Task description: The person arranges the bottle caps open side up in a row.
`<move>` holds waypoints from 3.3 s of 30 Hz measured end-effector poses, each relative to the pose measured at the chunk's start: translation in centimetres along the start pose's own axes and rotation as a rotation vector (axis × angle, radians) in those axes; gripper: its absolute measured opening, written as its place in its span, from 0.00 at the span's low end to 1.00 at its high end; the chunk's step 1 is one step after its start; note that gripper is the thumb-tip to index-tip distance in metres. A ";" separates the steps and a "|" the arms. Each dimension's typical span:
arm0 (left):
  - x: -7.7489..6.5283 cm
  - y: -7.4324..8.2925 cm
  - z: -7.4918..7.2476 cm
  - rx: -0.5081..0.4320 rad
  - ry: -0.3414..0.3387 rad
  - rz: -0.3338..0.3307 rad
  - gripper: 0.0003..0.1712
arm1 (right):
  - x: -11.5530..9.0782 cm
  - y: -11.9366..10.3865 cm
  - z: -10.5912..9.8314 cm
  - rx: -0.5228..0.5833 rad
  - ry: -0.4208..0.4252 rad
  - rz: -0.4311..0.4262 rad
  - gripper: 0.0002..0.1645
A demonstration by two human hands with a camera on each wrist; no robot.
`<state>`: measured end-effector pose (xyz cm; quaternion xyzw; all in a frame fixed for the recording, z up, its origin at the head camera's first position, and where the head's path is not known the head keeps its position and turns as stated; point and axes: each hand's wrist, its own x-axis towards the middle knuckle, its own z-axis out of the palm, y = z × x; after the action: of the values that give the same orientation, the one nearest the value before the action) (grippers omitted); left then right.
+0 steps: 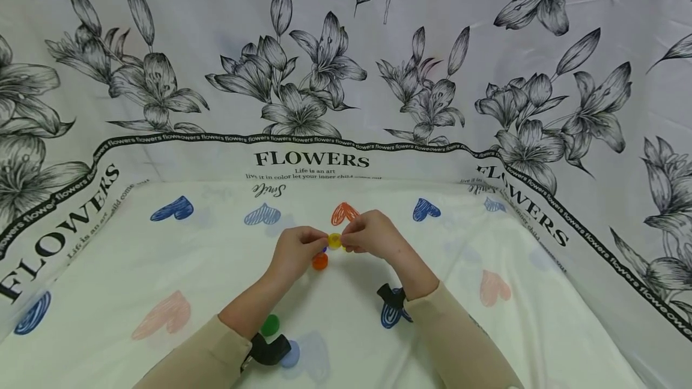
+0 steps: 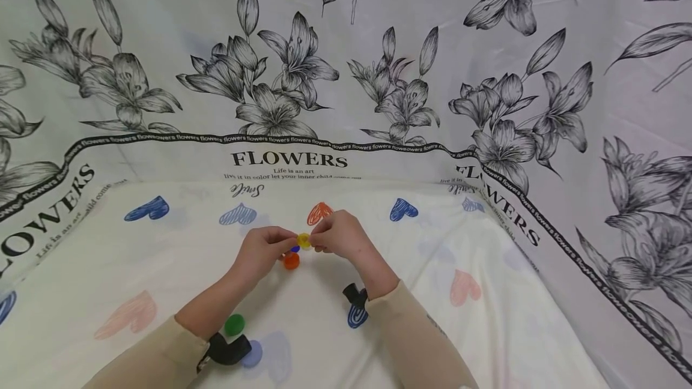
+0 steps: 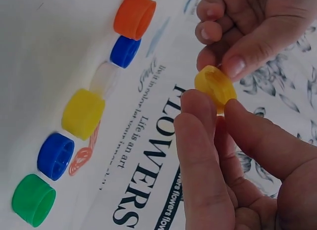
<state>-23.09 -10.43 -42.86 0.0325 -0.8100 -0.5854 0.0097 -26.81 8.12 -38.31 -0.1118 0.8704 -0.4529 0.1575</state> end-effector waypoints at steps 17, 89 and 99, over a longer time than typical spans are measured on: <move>-0.3 -0.3 0.2 0.159 -0.190 0.064 0.17 | 1.3 1.4 0.8 -0.046 -0.026 0.108 0.05; -4.2 -2.1 -6.4 0.673 -0.555 0.142 0.12 | -2.7 -0.5 6.3 -0.512 -0.379 -0.150 0.08; -3.8 -3.5 -5.0 0.519 -0.548 0.319 0.08 | -3.1 -0.1 8.9 -0.650 -0.262 -0.158 0.14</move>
<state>-18.86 -16.03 -44.47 -0.2491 -0.8984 -0.3398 -0.1243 -20.62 2.41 -42.50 -0.2800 0.9301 -0.1448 0.1887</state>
